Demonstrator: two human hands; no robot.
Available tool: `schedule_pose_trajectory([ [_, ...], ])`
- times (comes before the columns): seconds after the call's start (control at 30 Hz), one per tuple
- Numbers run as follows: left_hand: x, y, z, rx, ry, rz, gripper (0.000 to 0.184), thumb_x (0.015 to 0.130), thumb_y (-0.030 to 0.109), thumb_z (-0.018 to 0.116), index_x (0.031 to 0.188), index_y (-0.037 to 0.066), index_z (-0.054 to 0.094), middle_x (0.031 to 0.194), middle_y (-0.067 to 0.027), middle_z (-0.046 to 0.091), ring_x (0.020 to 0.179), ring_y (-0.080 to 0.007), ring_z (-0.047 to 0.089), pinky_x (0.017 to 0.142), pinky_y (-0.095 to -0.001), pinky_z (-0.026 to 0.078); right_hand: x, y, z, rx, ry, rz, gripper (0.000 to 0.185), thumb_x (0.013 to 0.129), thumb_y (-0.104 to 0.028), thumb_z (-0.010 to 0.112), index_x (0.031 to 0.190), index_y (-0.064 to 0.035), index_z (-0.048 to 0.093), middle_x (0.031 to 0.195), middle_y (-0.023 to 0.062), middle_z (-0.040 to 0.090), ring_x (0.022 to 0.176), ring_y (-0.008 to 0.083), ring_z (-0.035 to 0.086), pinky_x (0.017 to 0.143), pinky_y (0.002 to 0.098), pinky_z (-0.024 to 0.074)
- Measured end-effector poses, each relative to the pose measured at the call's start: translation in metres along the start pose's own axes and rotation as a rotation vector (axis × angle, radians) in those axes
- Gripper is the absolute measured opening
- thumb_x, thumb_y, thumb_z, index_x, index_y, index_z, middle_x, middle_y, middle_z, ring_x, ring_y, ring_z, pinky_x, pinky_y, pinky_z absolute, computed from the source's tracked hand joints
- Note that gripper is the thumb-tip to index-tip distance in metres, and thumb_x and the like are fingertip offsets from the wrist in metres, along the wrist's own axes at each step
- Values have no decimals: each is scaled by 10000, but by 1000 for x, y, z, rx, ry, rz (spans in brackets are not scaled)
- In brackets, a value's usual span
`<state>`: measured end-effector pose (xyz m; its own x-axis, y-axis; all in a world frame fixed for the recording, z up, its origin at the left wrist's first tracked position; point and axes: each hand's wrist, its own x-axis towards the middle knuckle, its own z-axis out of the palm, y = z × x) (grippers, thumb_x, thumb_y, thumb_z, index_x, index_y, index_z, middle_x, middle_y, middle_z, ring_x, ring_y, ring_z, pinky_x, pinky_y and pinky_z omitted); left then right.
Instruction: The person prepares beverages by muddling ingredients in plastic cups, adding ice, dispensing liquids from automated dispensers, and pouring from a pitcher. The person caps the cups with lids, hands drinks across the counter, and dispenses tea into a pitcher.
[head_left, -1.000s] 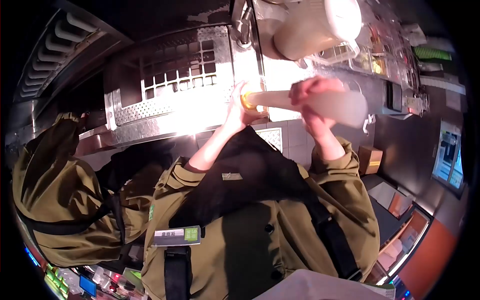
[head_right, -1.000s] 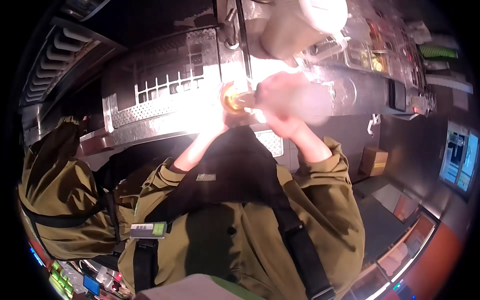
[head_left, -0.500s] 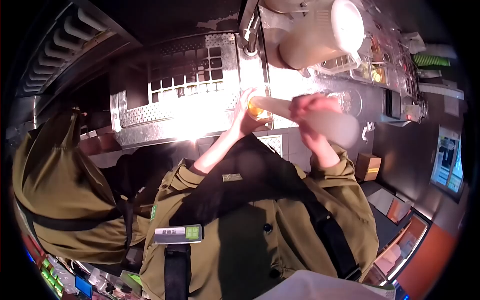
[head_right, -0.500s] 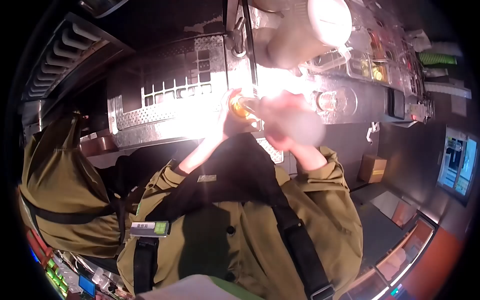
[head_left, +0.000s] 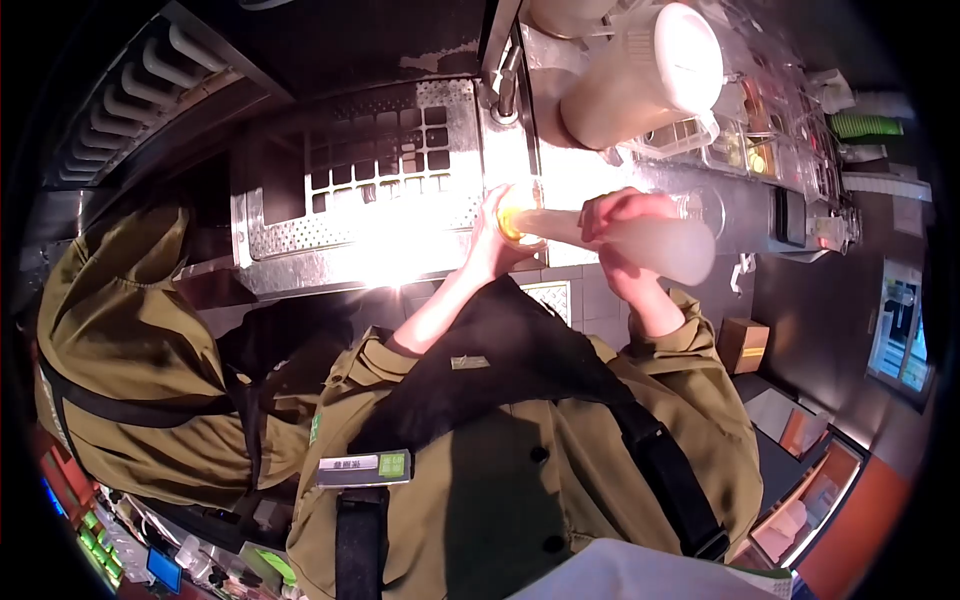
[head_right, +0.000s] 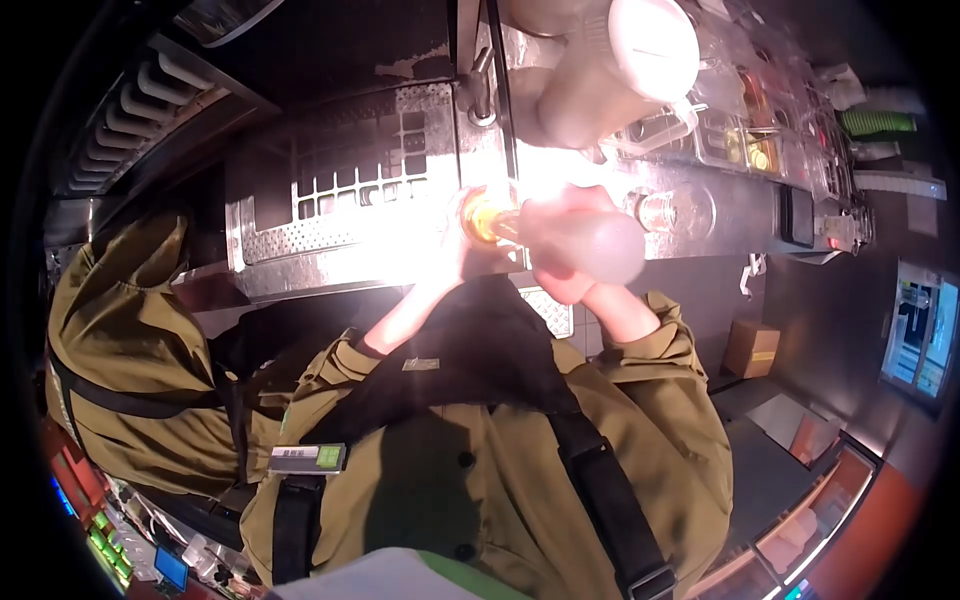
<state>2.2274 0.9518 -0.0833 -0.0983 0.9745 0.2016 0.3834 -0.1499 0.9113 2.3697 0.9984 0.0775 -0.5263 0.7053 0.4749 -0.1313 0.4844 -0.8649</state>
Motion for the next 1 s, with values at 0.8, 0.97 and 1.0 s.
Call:
schedule_pose_trajectory([
  [0.8,77,23,-190,-138,411,-14,903,653,121,707,1298,27,82,1178,-184,412,1108,-269,423,927,-373,369,41,104,1,-708,200,-225,377,693,-123,663,1004,28,512,1100,205,466,954,335,496,813,385,426],
  [0.97,124,16,-207,-531,271,330,1008,615,56,741,1339,76,39,1225,-193,376,1156,-269,388,987,-346,286,-28,167,-1,-863,-23,213,325,796,-152,507,1101,-38,516,1141,232,459,1040,348,471,899,366,373],
  [1.0,128,20,-208,-505,265,291,1007,616,40,736,1340,86,38,1220,-188,378,1154,-265,389,984,-348,291,-32,175,-9,-932,-119,119,325,791,-127,496,1103,-38,518,1116,239,478,1033,352,479,903,364,370],
])
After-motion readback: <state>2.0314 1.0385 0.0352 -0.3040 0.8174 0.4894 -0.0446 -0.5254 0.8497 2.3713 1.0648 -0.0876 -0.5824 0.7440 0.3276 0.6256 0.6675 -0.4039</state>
